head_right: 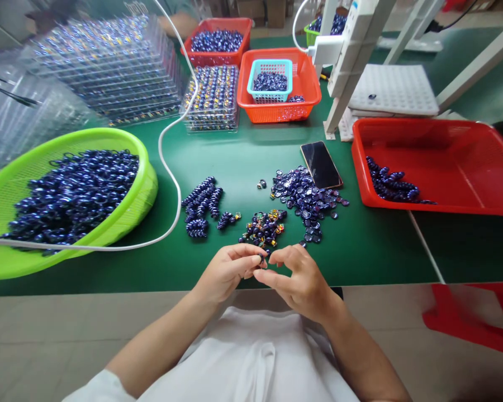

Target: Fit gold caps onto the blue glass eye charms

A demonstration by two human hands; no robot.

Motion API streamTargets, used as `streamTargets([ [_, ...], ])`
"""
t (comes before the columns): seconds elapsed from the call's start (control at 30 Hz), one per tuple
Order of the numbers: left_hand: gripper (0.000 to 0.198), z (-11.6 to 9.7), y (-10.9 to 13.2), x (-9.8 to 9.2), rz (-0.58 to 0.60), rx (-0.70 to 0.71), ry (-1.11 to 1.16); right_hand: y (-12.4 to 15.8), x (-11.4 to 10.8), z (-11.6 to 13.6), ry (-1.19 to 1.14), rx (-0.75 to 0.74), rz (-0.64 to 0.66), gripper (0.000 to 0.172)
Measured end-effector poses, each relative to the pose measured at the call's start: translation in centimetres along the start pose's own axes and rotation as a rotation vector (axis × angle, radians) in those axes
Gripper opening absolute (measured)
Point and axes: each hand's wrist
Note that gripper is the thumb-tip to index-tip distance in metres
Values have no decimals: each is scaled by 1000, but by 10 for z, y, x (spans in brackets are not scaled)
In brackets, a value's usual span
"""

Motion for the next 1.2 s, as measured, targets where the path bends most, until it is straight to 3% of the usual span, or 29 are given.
streamTargets([
  [0.13,24,-2,2,3,23,26,-10,1,2,2,19,-10,-49,35],
  [0.4,33,-5,10,8,25,107,-70,2,13,12,-116,318,-222,30],
  [0.9,21,0,16,9,-21,275,-296,-3,11,17,-85,311,-170,29],
  [1.2,15,5,14,7,-14,410,-435,-3,14,18,58,261,-169,31],
])
Point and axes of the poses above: each hand's wrist, its own y-axis away from the middle knuckle, its own x-axis out of the palm, z = x × y, and after that the axes turned 12 degrees about y, right-handed
